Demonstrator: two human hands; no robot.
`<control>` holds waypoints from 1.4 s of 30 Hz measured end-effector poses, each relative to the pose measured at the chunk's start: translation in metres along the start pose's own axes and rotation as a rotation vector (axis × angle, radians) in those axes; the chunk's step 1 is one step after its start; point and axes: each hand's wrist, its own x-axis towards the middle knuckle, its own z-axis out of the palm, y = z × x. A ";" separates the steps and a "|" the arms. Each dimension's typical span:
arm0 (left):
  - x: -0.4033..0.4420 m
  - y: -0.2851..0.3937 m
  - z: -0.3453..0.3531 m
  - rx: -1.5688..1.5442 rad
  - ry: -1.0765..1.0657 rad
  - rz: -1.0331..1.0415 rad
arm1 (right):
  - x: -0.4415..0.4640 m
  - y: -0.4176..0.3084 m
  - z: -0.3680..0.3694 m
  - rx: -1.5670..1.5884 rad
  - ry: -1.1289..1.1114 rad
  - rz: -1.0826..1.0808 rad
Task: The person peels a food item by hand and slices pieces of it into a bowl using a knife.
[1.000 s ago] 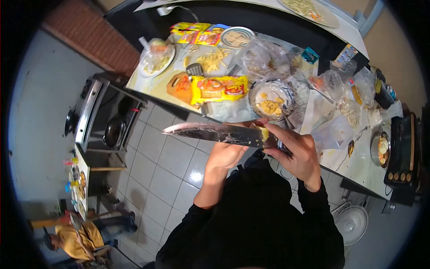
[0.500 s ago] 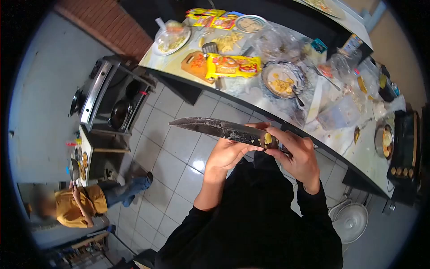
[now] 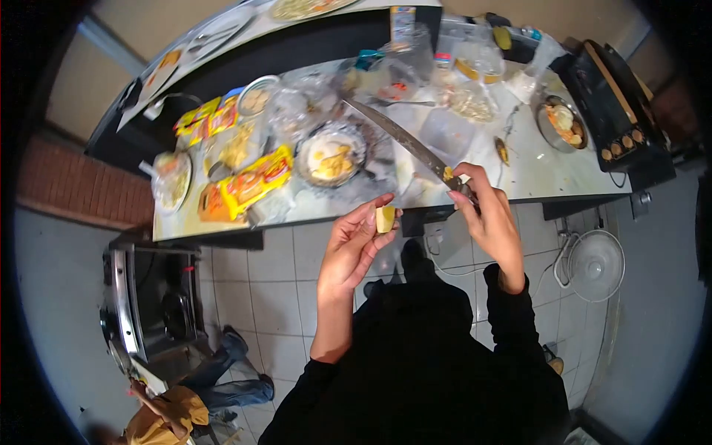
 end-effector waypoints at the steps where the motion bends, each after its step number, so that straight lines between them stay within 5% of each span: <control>1: 0.011 -0.006 0.002 -0.014 -0.010 -0.002 | 0.002 0.015 -0.006 0.025 -0.021 0.043; 22: 0.123 -0.058 0.025 -0.032 0.272 0.034 | 0.085 0.121 -0.040 0.165 -0.327 0.108; 42: 0.138 -0.038 0.001 0.025 0.146 0.042 | 0.080 0.115 -0.009 0.169 -0.175 0.104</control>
